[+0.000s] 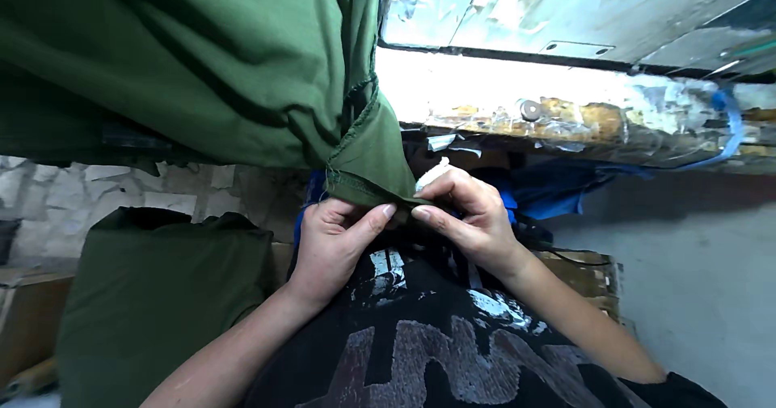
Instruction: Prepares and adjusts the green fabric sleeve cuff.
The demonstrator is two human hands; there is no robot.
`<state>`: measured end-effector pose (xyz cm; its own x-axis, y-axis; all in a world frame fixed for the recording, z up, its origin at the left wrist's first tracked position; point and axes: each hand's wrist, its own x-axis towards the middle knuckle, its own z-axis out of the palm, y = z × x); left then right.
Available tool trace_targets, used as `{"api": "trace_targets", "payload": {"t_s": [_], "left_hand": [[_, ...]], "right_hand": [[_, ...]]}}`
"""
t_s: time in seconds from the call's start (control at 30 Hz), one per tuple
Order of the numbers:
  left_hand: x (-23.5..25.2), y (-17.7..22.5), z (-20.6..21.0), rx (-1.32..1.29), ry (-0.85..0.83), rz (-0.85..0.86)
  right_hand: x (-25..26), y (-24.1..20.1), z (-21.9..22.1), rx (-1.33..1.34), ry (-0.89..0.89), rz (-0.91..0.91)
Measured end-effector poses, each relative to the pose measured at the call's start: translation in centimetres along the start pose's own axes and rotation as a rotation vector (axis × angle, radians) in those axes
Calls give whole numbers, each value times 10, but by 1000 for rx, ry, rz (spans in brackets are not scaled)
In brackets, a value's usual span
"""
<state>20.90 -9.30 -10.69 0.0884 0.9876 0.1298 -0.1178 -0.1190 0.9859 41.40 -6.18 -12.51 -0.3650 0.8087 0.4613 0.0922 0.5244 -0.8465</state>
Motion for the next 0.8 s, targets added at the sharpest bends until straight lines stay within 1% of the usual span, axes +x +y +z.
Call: {"api": "trace_targets", "payload": {"t_s": [0.1, 0.27, 0.4, 0.53, 0.7, 0.8], "left_hand": [[0, 0, 2, 61, 3, 28], [-1, 2, 5, 206, 10, 129], [-1, 2, 4, 234, 10, 141], [0, -1, 4, 197, -9, 121], [1, -3, 1, 20, 7, 23], [0, 0, 1, 42, 21, 38]], "right_hand": [[-4, -1, -2, -17, 13, 10], [5, -6, 0, -36, -9, -5], [8, -7, 2, -3, -26, -6], [3, -5, 1, -20, -1, -29], [-5, -4, -5, -62, 21, 1], [1, -6, -4, -61, 7, -5]]}}
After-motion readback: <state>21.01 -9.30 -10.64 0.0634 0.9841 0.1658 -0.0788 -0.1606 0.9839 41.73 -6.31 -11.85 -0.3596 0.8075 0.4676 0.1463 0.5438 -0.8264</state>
